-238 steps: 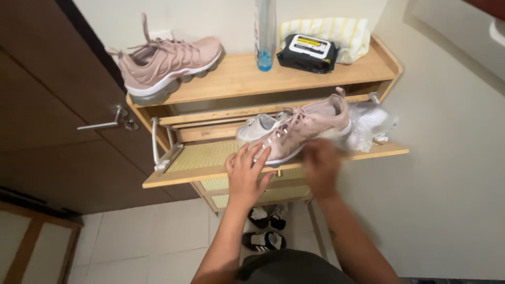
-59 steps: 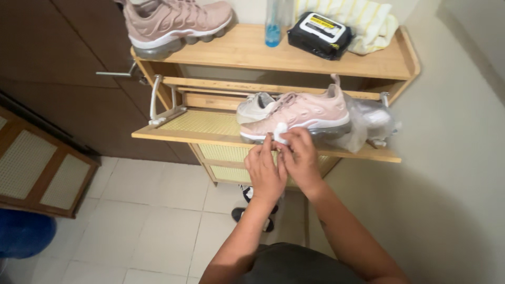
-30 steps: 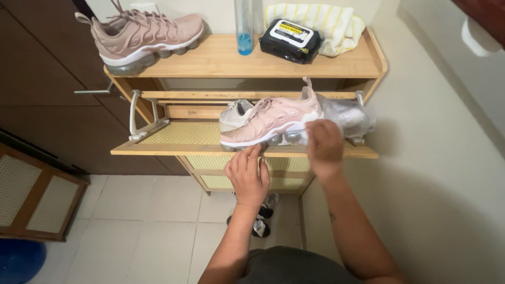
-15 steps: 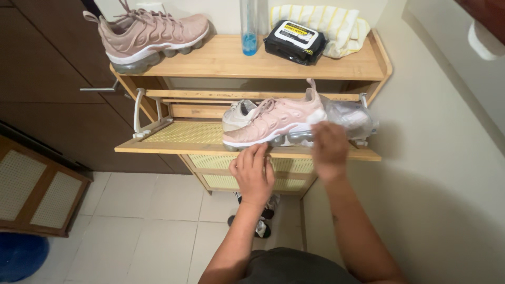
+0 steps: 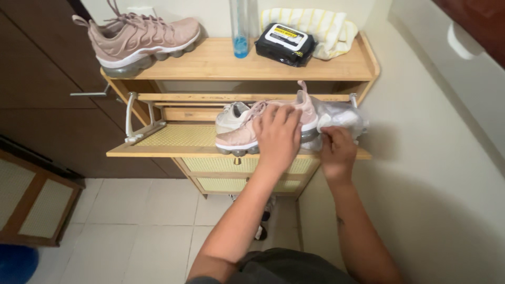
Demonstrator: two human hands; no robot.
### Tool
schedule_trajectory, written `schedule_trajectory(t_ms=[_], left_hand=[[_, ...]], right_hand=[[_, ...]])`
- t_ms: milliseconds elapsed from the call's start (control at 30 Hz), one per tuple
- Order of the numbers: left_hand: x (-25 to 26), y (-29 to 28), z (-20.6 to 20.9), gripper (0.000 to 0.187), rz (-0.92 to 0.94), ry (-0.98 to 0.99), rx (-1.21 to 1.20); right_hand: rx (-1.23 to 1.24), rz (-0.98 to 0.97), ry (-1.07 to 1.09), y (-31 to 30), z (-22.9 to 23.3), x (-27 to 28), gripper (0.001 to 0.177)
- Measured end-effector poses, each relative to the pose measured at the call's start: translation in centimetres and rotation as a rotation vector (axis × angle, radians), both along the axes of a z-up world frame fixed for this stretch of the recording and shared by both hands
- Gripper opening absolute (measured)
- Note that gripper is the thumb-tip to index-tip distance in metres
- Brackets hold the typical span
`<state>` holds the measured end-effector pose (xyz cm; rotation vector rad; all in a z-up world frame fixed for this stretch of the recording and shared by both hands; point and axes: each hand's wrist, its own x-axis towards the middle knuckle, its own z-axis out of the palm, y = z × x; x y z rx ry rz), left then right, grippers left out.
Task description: The person wipes a pink sneaker with a white wipe, focusing on the sole and upper. The person then wipes the second pink sneaker and the wooden shelf surface. The person places the cleaned shoes back on the shelf.
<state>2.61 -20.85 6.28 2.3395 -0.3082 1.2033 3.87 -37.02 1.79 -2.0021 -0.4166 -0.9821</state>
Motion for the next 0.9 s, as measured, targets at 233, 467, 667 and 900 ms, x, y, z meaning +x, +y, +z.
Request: schedule_trajectory(t_ms=[233, 467, 667, 900], left_hand=[[3.1, -2.0, 2.5, 0.049, 0.030, 0.224, 0.069], [1.6, -0.6, 4.3, 0.036, -0.151, 0.131, 0.044], [0.3, 3.0, 7.0, 0.042, -0.451, 0.145, 0.085], [-2.0, 7.9, 7.2, 0.034, -0.541, 0.213, 0.132]], right_hand=[[0.215, 0.083, 0.157, 0.0, -1.5, -0.4, 0.016], [0.335, 0.108, 0.074, 1.3, -1.0, -1.4, 0.018], [0.066, -0.024, -0.191, 2.4, -0.8, -4.9, 0.021], [-0.029, 0.143, -0.124, 4.8, -1.8, -8.3, 0.023]])
